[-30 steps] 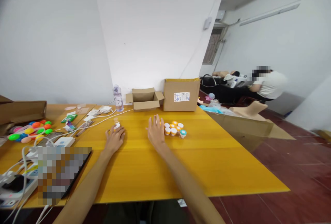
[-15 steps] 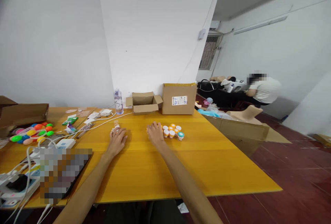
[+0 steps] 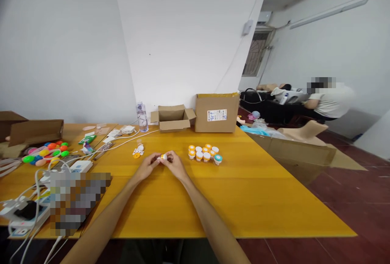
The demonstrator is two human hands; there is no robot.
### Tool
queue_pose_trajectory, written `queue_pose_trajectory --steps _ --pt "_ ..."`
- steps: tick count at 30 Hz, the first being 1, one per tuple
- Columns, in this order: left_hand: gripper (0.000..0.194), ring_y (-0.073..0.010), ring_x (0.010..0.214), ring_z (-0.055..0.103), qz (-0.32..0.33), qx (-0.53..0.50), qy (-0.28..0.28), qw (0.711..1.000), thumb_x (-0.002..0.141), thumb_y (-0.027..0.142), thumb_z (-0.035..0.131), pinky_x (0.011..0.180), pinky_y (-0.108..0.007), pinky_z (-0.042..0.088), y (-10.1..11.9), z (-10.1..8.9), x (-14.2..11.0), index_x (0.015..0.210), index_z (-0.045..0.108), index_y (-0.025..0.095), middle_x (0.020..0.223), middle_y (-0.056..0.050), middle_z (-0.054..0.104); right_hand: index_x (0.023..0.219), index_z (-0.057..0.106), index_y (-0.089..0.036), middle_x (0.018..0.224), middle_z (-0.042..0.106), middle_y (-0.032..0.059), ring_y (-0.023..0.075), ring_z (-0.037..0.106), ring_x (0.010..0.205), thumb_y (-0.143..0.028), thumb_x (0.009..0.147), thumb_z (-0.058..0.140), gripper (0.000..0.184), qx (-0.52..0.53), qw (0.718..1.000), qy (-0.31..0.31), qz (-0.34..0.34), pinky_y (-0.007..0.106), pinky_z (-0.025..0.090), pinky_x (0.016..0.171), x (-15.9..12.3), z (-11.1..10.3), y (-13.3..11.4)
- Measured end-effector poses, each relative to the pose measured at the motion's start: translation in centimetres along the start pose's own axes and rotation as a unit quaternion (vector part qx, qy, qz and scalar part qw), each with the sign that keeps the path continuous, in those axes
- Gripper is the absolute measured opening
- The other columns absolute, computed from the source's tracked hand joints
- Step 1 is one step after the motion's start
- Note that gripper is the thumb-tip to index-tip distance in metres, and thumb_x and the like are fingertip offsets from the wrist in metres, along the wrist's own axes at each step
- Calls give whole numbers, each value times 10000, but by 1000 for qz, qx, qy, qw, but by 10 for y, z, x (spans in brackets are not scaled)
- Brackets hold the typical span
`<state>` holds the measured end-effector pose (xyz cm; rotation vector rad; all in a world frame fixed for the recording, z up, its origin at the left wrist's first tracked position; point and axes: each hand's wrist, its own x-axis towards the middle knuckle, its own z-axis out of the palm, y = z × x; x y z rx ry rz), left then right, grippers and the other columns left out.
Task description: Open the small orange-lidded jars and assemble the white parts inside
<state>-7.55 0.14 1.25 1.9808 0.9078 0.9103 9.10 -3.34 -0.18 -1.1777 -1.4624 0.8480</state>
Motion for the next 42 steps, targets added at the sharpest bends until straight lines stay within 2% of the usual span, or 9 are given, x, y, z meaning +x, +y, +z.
queue_pose_trajectory --steps 3,7,15,24,28,33,37,42 --pt "278 -217 945 669 -7 -2 1 1000 887 413 589 912 -365 535 6 -2 -1 1047 709 220 1021 -47 749 846 521 -238 849 699 19 201 674 830 -561 735 693 383 34 999 -25 -4 349 543 800 -4 -4 1" --pt "306 -198 859 633 -1 -2 -10 1000 899 469 541 858 -336 519 11 -2 -1 961 691 210 903 -24 716 793 511 -240 764 644 -19 183 633 766 -522 698 723 366 47 998 -37 -5 330 527 743 -6 -5 -2" --pt "280 -169 784 557 -20 40 -17 999 888 461 485 785 -293 458 11 5 9 805 583 212 793 11 628 754 500 -245 676 607 -55 157 577 667 -399 643 754 317 64 998 -8 5 289 481 648 -3 -2 6" --pt "395 -171 697 543 -70 146 22 987 930 478 405 699 -284 399 26 14 31 637 467 222 624 22 557 734 462 -253 660 620 -52 174 610 661 -492 616 788 421 54 998 19 1 309 504 639 9 -9 3" --pt "423 -176 692 554 -60 152 19 986 948 501 377 707 -293 398 24 15 30 645 476 223 643 11 578 741 468 -252 677 642 -40 189 643 686 -545 595 807 471 75 997 29 9 330 532 660 7 -8 4" --pt "387 -169 720 558 -53 131 10 990 957 486 401 729 -287 424 16 14 27 713 538 218 702 17 608 765 509 -246 709 670 -29 193 664 708 -520 595 811 442 80 996 45 21 339 547 682 7 -7 8" --pt "306 -168 785 575 -35 87 -7 996 951 462 439 779 -287 448 11 12 27 844 600 224 808 17 654 766 546 -238 721 679 -25 185 657 710 -459 595 802 379 77 995 57 27 326 541 686 8 -7 8" --pt "314 -181 835 567 -11 26 -25 999 930 500 476 818 -299 454 11 9 27 899 619 222 867 0 653 767 583 -230 735 694 -10 185 656 717 -444 615 784 331 74 995 65 24 318 535 688 8 -8 8"
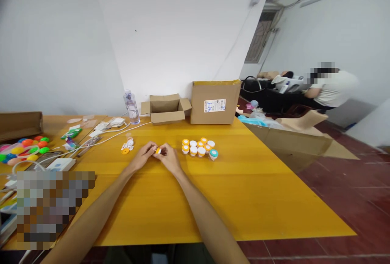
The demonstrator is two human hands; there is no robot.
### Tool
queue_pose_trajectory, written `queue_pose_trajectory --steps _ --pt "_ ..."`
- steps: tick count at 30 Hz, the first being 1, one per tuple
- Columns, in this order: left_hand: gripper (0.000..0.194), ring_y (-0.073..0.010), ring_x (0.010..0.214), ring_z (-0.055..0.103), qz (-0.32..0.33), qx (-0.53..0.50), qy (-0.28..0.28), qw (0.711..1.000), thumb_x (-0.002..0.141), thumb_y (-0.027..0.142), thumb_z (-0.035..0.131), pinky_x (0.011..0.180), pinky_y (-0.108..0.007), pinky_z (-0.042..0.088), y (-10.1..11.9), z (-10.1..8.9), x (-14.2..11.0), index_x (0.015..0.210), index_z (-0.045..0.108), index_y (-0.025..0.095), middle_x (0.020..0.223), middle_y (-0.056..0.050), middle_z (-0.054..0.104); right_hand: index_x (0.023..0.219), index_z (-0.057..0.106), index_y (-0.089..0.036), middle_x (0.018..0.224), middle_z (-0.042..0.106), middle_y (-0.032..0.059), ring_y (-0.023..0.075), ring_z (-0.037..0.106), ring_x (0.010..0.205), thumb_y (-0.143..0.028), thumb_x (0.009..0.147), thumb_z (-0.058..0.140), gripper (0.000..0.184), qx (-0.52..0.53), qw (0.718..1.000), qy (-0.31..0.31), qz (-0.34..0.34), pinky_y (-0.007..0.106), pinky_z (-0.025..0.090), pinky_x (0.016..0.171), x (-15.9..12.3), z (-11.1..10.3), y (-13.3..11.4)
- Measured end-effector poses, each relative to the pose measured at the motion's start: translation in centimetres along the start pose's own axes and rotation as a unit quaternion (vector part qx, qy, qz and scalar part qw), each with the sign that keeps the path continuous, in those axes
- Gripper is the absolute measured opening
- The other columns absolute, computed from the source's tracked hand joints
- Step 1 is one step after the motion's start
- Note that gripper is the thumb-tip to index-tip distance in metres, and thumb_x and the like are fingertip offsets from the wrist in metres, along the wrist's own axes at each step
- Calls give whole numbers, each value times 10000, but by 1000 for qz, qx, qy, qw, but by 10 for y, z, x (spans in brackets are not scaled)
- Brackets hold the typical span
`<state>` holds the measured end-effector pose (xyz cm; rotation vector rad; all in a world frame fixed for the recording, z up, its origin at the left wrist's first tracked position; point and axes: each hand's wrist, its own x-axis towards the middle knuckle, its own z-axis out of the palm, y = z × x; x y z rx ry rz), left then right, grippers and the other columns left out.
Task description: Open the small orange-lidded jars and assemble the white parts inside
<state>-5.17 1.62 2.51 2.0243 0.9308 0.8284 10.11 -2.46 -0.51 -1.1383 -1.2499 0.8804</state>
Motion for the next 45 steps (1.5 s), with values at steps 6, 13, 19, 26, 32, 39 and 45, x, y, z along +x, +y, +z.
queue_pose_trajectory --steps 6,13,19,26,32,39,45 --pt "325 -190 868 564 13 -67 -18 998 906 517 524 854 -317 461 -2 -1 1 985 640 224 909 -9 648 838 640 -216 790 712 18 193 669 751 -498 721 730 318 -18 1000 -1 -26 319 541 703 -1 -2 2" --pt "278 -202 957 622 29 -81 -19 996 895 448 581 896 -340 490 -10 3 2 1054 629 225 1009 -34 693 1069 702 -230 942 709 50 203 650 822 -428 909 577 283 -237 963 27 -127 320 532 739 -9 -14 -9" --pt "227 -210 1055 649 3 -13 64 998 892 267 537 976 -380 496 -19 5 6 1108 597 228 1119 -68 704 1333 619 -242 1068 654 133 280 595 978 -248 961 490 394 -513 839 62 -173 412 487 881 -12 -20 -17" --pt "270 -253 1146 620 37 171 85 981 887 181 506 1048 -429 454 -16 1 -2 1128 603 255 1136 -78 694 1516 418 -219 1282 615 188 352 503 1169 -365 967 509 575 -571 794 96 -184 521 395 985 -15 -25 -16" --pt "281 -312 1170 589 35 260 126 957 875 169 513 1012 -454 453 -11 -7 -6 1128 611 244 1162 -117 672 1541 356 -191 1489 468 232 406 467 1267 -513 1009 320 623 -579 752 281 -145 606 387 998 -46 -98 -16" --pt "307 -318 1153 578 25 269 129 954 867 156 506 1011 -476 451 -14 -5 -5 1139 612 250 1132 -115 667 1426 493 -217 1370 581 216 358 583 1118 -513 1010 262 560 -634 712 271 -131 523 501 887 -84 -149 12" --pt "341 -358 1301 484 -1 275 218 936 864 194 533 1095 -549 386 -13 -8 -8 1197 596 231 1326 -151 583 1394 523 -201 1133 646 191 328 614 944 -425 1009 306 495 -626 723 246 -159 513 508 866 -101 -147 12"
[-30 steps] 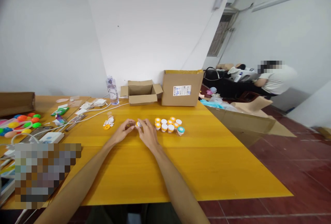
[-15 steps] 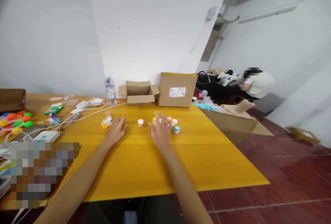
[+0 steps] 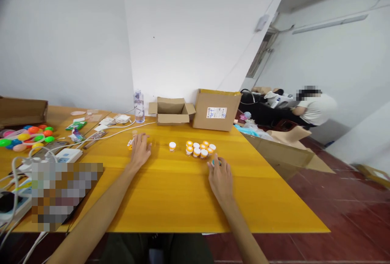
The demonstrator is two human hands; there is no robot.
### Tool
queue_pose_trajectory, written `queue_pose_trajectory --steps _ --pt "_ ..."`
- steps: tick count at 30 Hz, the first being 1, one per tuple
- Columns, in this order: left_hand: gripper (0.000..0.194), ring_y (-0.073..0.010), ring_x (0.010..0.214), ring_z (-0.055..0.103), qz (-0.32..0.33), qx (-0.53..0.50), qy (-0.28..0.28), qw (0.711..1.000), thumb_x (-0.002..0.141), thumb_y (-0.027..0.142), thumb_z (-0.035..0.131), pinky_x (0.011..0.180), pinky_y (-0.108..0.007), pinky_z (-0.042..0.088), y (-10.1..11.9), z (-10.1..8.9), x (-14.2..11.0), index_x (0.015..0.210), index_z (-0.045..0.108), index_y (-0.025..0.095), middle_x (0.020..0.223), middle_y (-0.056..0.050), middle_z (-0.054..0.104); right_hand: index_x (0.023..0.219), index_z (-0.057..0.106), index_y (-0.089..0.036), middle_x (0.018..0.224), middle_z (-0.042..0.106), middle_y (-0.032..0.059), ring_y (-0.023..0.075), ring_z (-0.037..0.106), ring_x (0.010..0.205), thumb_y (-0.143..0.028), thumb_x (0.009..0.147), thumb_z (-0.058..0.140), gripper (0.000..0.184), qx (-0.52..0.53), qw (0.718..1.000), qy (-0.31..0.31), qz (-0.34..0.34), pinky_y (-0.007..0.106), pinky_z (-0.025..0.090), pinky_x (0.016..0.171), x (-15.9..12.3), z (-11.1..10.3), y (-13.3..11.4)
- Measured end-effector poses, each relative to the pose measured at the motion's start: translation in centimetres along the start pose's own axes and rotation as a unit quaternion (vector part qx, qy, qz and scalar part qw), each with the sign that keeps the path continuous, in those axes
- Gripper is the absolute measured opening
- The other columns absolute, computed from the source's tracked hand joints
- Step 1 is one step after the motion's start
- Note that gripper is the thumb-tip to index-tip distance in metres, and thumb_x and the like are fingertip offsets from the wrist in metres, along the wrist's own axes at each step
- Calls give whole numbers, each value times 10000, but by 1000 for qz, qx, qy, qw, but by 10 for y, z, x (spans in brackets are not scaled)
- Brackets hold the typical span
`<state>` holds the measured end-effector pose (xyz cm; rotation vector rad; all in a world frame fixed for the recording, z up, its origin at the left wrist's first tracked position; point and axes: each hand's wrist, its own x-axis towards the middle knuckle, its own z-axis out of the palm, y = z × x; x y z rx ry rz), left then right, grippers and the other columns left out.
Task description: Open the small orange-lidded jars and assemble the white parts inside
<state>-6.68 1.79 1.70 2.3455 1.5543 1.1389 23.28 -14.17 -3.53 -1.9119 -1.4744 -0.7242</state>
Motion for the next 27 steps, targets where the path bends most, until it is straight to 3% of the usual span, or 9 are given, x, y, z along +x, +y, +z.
queue_pose_trajectory --steps 4,10,18,27 --pt "463 -419 1441 323 -103 13 73 992 859 288 584 1125 -624 314 -8 -5 5 1312 533 205 1520 -195 414 1468 450 -220 1151 649 167 321 615 978 -408 1010 336 507 40 998 -39 -39 498 521 877 -13 -11 -14" --pt "606 -449 1437 342 -207 -26 55 976 807 424 684 1117 -641 314 -30 -6 18 1358 506 246 1548 -212 381 1535 358 -248 1198 666 144 292 644 1032 -346 1038 307 509 109 985 -81 -102 484 539 920 -26 -18 -63" --pt "567 -328 1284 528 -151 -61 -9 987 819 437 675 1097 -483 399 -41 1 29 1341 540 259 1293 -139 587 1573 297 -310 1314 645 112 274 652 1127 -316 1040 317 534 199 958 -134 -160 477 561 951 -23 -16 -115" --pt "545 -292 1216 577 -122 -85 -49 988 811 411 701 1079 -430 425 -39 5 27 1316 560 265 1267 -111 579 1503 427 -284 1203 666 115 256 659 1039 -247 1026 336 487 241 942 -144 -185 429 576 910 -3 9 -144"
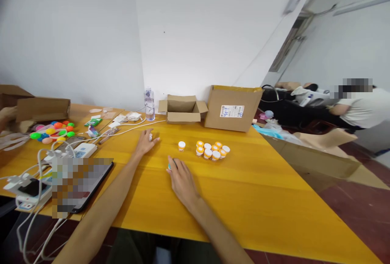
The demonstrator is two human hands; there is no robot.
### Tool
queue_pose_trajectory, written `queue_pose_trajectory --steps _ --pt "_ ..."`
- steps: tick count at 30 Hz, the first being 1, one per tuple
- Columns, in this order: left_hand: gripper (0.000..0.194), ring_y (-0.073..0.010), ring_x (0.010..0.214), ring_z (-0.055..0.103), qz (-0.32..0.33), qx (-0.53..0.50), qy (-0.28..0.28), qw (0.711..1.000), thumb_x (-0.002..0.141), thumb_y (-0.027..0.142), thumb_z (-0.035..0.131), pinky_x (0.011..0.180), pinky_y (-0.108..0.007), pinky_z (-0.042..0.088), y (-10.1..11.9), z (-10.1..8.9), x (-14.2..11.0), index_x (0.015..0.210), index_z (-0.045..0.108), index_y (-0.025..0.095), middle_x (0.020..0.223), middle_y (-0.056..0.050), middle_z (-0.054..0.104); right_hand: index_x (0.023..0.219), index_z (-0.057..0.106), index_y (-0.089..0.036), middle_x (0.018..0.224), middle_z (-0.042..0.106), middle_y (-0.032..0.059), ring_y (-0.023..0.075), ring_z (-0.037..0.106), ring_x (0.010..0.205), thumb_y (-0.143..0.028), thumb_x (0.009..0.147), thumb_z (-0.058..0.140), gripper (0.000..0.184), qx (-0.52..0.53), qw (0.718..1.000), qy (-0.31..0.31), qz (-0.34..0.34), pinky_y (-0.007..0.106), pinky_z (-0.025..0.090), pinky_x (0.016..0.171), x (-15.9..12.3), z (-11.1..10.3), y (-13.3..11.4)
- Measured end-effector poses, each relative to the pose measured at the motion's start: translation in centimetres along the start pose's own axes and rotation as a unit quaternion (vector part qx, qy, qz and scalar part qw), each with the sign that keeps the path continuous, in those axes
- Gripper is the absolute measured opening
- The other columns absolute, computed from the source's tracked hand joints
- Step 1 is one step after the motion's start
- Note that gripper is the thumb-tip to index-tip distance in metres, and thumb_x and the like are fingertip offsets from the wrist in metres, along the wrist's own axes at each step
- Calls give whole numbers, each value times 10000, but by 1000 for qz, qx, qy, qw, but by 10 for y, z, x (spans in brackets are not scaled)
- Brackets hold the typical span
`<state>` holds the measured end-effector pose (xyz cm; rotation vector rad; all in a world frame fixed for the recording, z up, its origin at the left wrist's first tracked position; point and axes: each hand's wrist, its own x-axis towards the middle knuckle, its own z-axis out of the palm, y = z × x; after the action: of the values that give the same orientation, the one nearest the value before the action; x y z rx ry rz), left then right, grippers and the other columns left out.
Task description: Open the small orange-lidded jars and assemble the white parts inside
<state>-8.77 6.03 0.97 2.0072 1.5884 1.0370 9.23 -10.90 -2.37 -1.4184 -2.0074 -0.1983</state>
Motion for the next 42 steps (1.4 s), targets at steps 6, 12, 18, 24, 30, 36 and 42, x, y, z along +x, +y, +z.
queue_pose_trajectory --steps 6,12,18,24,30,36,42 --pt "521 -283 1212 582 28 -11 -18 999 820 379 697 1078 -430 439 1 -3 -2 1310 571 256 1281 -110 579 1414 523 -230 1101 668 120 241 652 964 -194 995 418 434 19 999 -28 -20 382 563 877 62 36 -4" --pt "467 -272 1179 601 17 -24 -6 1000 831 373 691 1073 -426 443 0 1 0 1272 596 253 1288 -109 582 1385 551 -242 1077 660 116 249 637 971 -158 980 426 431 24 999 0 39 387 545 879 88 52 14" --pt "475 -263 1159 612 -16 -28 36 999 823 386 709 1070 -416 439 4 12 0 1266 600 252 1265 -108 594 1374 560 -243 1046 648 106 253 631 971 -173 979 423 424 57 997 18 46 400 541 894 72 46 31" --pt "364 -268 1087 644 -78 -36 108 990 881 360 635 1060 -430 436 15 23 7 1221 621 234 1239 -130 624 1389 549 -259 1055 639 102 253 627 965 -188 985 415 431 91 995 26 35 409 545 893 63 43 31" --pt "369 -314 1178 603 -105 -66 158 980 901 378 595 1064 -466 414 15 37 19 1242 598 238 1213 -151 640 1399 547 -278 1082 638 101 259 621 1001 -197 980 427 443 117 992 31 43 429 539 925 63 46 30" --pt "358 -326 1197 593 -89 -120 171 974 895 377 608 1074 -484 410 15 52 32 1227 590 245 1197 -145 647 1327 599 -280 1067 648 91 253 625 992 -204 971 438 398 139 988 41 47 414 542 910 65 45 31" --pt "339 -271 1183 600 -74 -186 180 963 908 388 609 1045 -426 455 23 47 28 1209 560 239 1199 -129 618 1241 642 -265 1048 673 87 255 630 984 -209 952 460 346 156 986 44 49 408 539 899 64 41 30"
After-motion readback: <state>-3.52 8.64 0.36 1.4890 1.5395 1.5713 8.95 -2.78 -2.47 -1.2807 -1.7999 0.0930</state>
